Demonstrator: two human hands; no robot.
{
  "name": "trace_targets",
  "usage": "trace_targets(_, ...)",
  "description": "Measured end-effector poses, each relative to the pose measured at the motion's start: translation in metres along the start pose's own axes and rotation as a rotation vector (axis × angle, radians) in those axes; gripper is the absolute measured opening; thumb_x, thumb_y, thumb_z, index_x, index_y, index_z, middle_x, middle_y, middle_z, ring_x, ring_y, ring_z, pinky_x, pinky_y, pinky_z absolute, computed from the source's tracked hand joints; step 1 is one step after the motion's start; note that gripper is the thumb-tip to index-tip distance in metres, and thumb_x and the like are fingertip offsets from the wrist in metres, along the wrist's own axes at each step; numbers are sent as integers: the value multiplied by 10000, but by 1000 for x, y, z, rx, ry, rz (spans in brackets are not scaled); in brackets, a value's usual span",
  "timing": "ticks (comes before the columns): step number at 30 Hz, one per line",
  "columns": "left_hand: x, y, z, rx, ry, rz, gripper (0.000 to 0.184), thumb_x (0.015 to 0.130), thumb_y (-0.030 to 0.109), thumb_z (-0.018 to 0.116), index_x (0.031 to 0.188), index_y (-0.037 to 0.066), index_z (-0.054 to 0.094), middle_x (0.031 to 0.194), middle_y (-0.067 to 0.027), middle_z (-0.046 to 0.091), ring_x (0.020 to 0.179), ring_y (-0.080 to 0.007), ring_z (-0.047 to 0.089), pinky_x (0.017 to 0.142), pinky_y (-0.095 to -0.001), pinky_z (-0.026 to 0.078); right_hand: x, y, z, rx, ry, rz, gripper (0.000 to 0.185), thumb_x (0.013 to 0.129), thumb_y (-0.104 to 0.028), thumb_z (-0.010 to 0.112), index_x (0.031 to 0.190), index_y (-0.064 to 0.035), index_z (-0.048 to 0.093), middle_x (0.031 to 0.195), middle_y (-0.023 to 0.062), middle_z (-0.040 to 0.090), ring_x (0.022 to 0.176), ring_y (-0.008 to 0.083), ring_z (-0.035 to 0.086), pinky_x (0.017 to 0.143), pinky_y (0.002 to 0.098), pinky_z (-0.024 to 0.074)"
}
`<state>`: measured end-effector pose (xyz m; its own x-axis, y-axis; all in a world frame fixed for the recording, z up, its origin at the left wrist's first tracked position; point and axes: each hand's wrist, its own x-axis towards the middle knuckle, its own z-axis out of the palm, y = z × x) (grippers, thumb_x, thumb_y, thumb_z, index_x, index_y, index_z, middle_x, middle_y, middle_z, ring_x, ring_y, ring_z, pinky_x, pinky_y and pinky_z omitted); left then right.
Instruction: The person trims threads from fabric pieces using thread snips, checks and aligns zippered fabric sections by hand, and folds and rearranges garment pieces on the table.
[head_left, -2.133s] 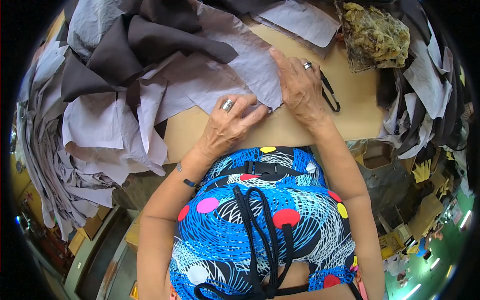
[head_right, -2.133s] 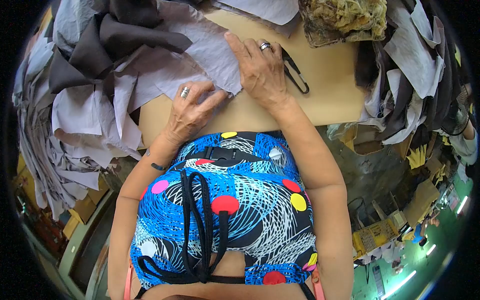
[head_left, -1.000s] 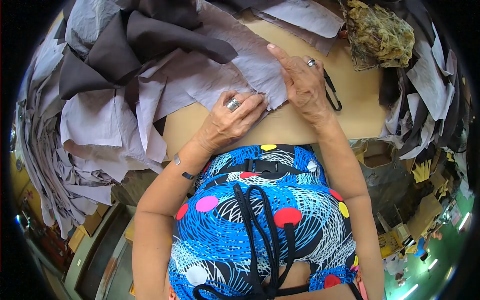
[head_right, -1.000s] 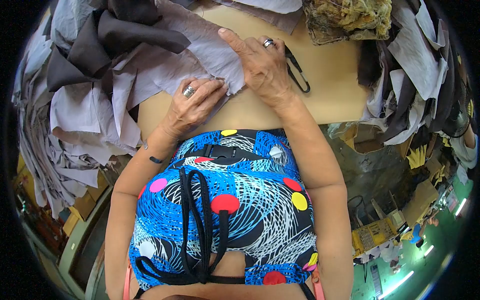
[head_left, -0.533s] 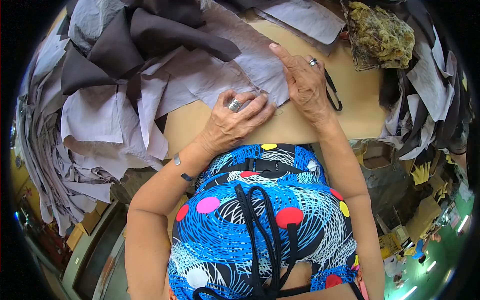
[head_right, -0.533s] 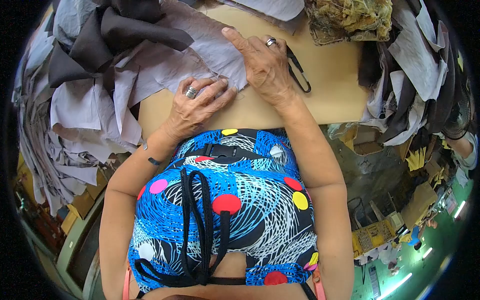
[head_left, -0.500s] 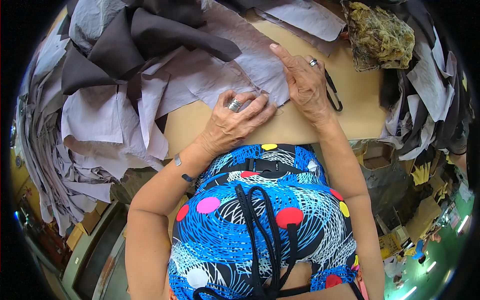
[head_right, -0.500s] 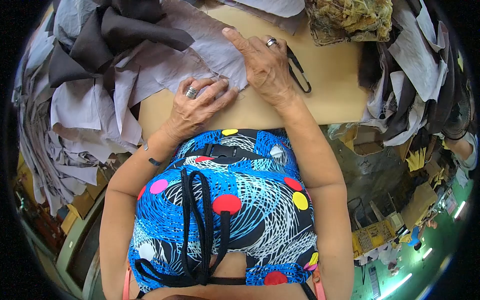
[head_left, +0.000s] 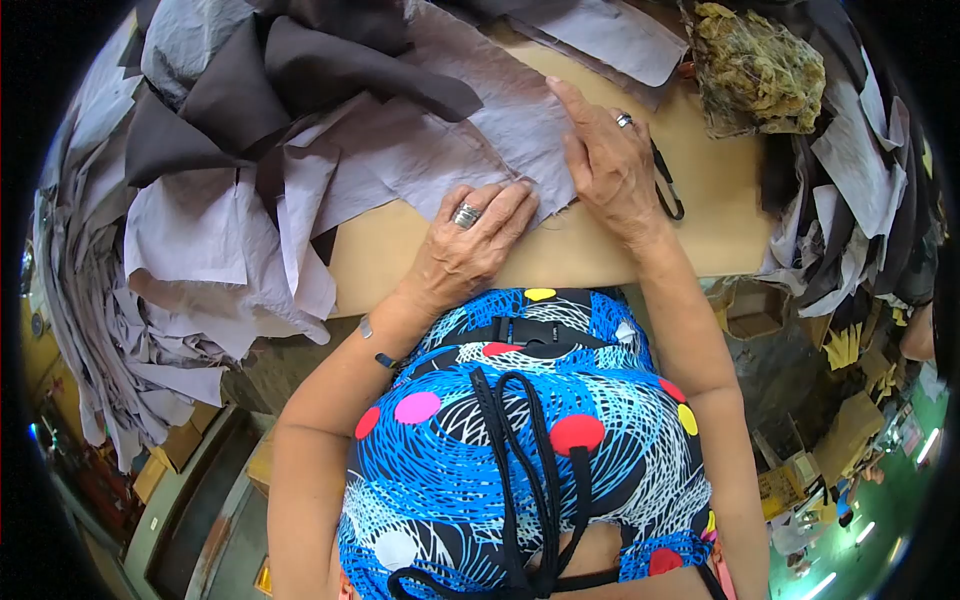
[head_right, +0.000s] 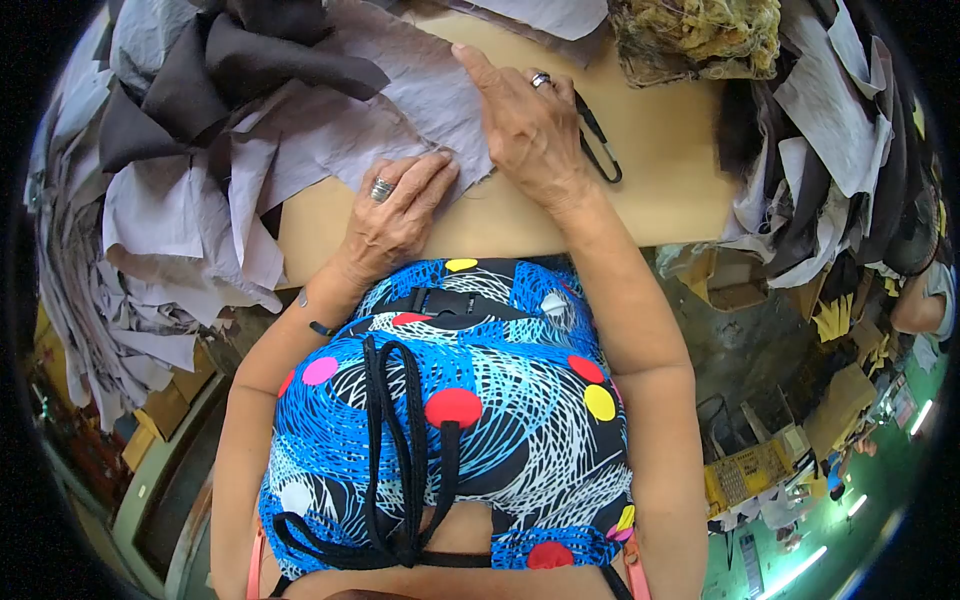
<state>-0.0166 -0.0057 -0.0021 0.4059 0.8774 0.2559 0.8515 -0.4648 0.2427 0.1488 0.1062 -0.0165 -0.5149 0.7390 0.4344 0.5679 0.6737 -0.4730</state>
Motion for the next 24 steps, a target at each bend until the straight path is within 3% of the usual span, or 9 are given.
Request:
trace_targets(5, 0, 1, 1, 47, 15, 21, 408, 719, 91, 556, 1117, 14, 604, 1195, -78, 552, 1021, -191, 556, 850, -347, 428, 7, 3, 2, -50, 5, -45, 579, 772, -27, 564, 1314, -208, 469, 759, 8, 586, 656, 191, 538, 686, 362, 358)
trace_targets(8, -1, -2, 1, 48, 1, 60, 406, 727, 100, 552, 1120, 13, 604, 1197, -80, 552, 1015, -186, 557, 839, -340, 435, 4, 5, -2, -38, -111, 15, 537, 809, -69, 595, 1315, -214, 489, 847, 31, 617, 748, 197, 567, 769, 357, 355)
trace_targets(20, 5, 0, -2, 24, 13, 23, 418, 709, 127, 557, 1109, 16, 603, 1204, -92, 542, 945, -205, 552, 823, -326, 451, 24, 2, -1, 15, -204, 27, 581, 784, -4, 584, 1306, -247, 504, 1114, -7, 644, 852, 181, 604, 803, 345, 377)
trace_targets(23, 8, 2, -4, 49, -26, 23, 418, 713, 128, 557, 1111, 9, 598, 1193, -98, 547, 952, -207, 552, 822, -327, 456, 19, 7, 6, -9, -151, -6, 579, 784, 5, 575, 1305, -237, 506, 1111, -8, 645, 845, 179, 601, 797, 346, 381)
trace_targets(24, 9, 2, -5, 64, -47, 26, 417, 714, 129, 557, 1111, 7, 596, 1188, -100, 550, 954, -208, 552, 821, -326, 458, 19, 9, 9, -4, -103, -38, 576, 777, -1, 551, 1300, -240, 512, 977, -9, 616, 791, 176, 585, 772, 349, 381)
